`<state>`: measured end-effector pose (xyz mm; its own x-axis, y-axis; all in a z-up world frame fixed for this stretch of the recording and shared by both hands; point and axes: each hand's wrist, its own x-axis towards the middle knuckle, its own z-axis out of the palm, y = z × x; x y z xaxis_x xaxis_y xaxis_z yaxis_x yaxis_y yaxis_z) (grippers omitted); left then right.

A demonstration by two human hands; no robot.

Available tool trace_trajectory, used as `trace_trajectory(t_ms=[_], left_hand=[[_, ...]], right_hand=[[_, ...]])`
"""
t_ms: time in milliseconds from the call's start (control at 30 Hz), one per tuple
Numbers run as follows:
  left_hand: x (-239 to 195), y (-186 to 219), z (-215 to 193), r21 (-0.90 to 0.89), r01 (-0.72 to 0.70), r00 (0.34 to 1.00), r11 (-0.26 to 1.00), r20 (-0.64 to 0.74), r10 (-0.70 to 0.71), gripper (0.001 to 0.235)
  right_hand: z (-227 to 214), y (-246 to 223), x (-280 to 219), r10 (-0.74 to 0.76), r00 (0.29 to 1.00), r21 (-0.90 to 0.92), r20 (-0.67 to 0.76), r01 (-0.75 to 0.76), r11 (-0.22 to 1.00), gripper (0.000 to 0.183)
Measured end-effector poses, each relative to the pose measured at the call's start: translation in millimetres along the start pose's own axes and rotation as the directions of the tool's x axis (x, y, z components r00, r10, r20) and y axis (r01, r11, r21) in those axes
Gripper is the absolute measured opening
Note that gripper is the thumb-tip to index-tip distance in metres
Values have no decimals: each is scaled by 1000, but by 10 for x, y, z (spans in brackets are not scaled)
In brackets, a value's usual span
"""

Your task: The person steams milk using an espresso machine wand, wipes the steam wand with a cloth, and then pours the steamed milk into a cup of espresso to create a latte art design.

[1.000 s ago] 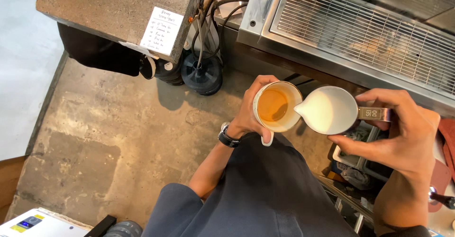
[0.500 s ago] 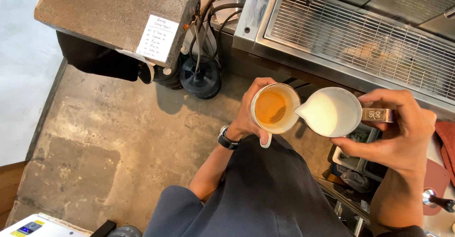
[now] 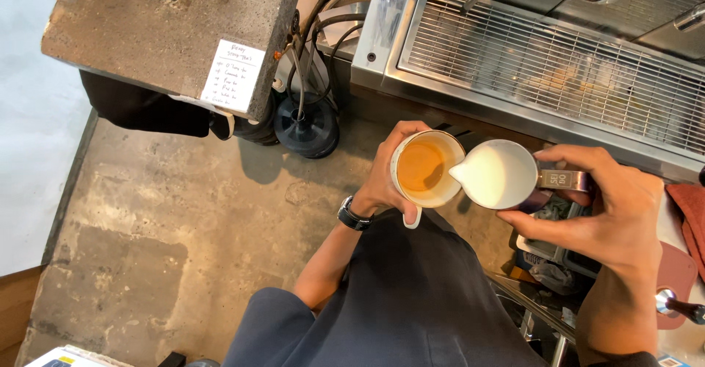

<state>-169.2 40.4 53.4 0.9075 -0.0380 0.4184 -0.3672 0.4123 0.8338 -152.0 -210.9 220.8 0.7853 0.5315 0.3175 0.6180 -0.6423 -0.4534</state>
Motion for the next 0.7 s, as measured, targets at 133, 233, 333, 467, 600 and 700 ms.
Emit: trace_trajectory(t_ms=[133,233,333,467,600,700], left_hand=[[21,-30,-10,-29,29,1000,999,-6,-29,118],[40,-78,-28,-33,19,1000,999,-2,-19,119],[59,-100,-39,-32,9,1000,999,6,-9,118],[75,-114,-60,-2,18,1000,1000,0,-18,121],[94,-150,-77,-46,17,1000,999,-9,-17,120],[123,-121,-66,-24,-9,1000,1000,-14,9,118]], right_hand=[[25,24,19,-6,1000,-95,29,9,995,69],[62,76,16,-11,999,-165,37,17,986,71],[60,98,24,-11,999,-193,44,19,981,72],[6,65,49,1,999,-136,50,6,991,69],[-64,20,18,26,999,-143,36,-20,989,74],[-99,41,-13,47,996,-179,77,-32,983,76]])
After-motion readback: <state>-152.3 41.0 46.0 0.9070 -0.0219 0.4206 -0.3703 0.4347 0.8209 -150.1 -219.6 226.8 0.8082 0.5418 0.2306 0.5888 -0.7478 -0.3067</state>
